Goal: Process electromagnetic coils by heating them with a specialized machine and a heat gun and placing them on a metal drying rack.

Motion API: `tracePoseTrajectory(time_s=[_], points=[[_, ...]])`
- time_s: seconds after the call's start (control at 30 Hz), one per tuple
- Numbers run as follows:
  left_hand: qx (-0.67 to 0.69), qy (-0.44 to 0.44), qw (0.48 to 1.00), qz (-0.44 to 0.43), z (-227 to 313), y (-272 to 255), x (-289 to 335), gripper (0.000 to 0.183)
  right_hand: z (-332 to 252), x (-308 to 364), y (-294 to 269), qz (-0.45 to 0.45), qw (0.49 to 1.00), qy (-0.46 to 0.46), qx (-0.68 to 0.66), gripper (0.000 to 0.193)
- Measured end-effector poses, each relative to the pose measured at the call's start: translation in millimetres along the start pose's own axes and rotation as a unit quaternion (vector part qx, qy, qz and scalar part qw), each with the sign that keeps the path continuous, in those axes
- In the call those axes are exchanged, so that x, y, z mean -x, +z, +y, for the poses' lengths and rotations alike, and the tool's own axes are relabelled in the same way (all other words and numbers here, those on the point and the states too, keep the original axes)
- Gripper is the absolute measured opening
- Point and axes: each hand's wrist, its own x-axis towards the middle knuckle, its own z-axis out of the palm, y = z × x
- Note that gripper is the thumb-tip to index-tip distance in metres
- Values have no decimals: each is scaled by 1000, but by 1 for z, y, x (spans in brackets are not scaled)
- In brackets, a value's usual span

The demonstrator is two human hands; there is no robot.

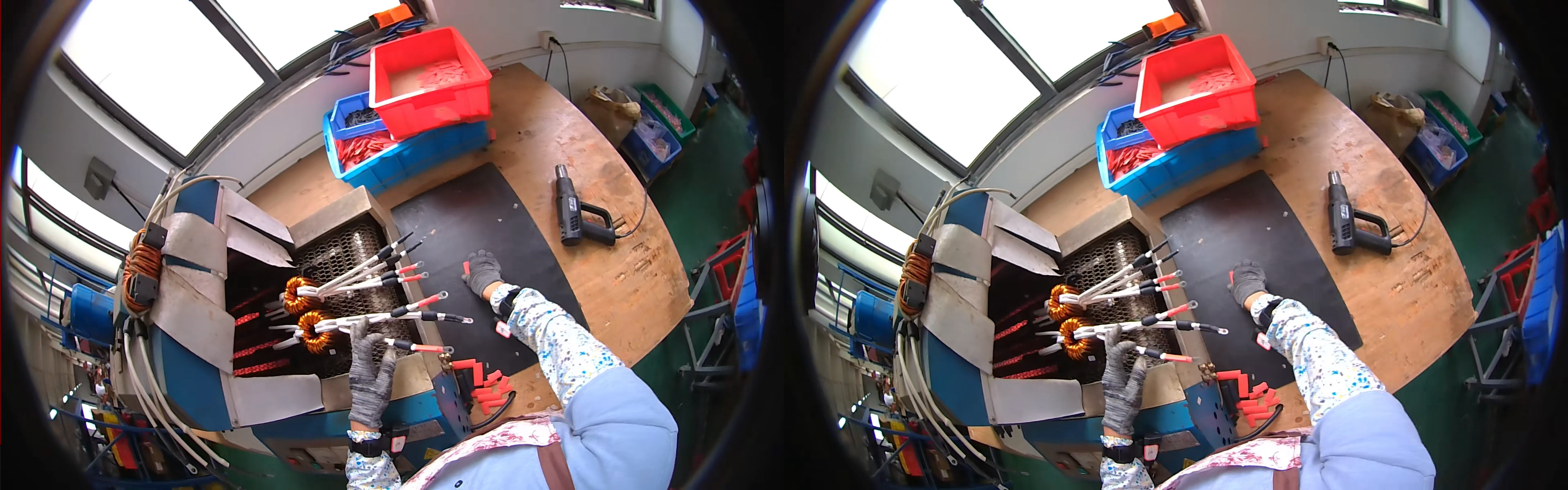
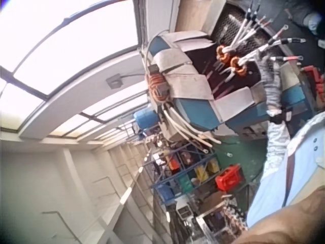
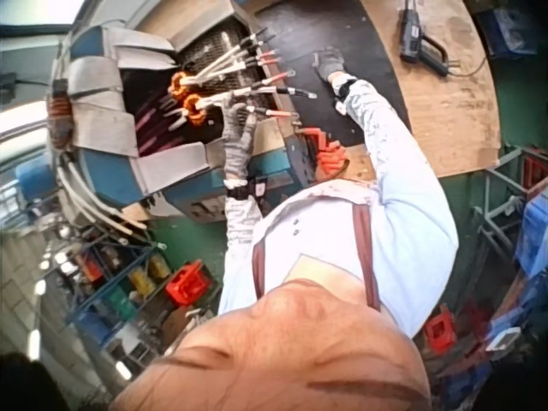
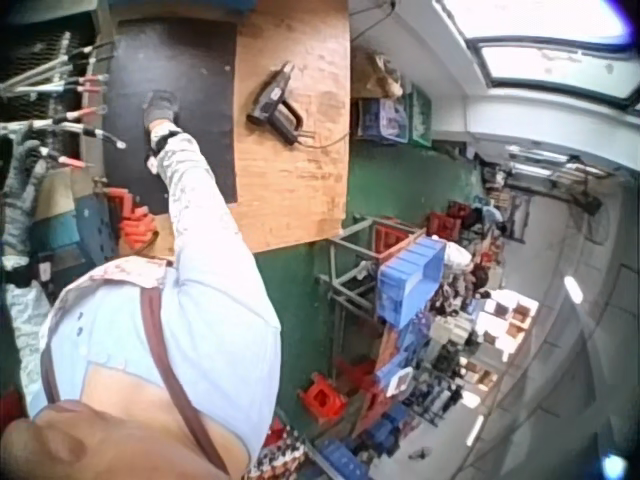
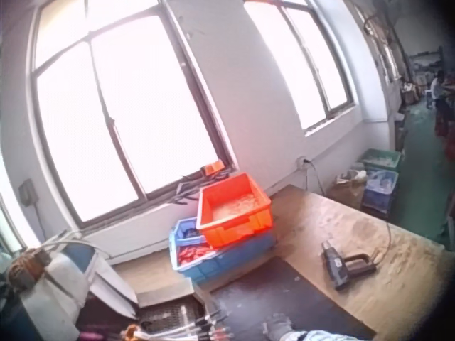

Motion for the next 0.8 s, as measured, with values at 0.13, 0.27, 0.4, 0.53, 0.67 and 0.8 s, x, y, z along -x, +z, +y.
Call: tracePoseTrajectory(time_s=[0.13, 0.27, 0.4, 0.53, 0.67, 0.8], points=[[8, 1, 1000, -7, 1, 4, 1, 29, -1, -19, 35, 19, 999, -31, 24, 30], [5, 4, 1000, -2, -1, 4, 1, 32, 4, -20, 28, -9, 998, -31, -61, 22], [-20, -1, 1000, 2, -1, 7, 4, 36, 16, -25, 21, 4, 991, 66, -115, 28], [-28, 1, 1000, 0, -5, 3, 15, 49, 0, -17, 18, 70, 992, -54, -92, 30], [-83, 33, 996, -11, 7, 15, 8, 59, 29, -62, 80, 144, 983, -86, 78, 27], [-66, 24, 998, -3, -10, 11, 16, 57, 16, -50, 71, 102, 994, -41, -24, 25]])
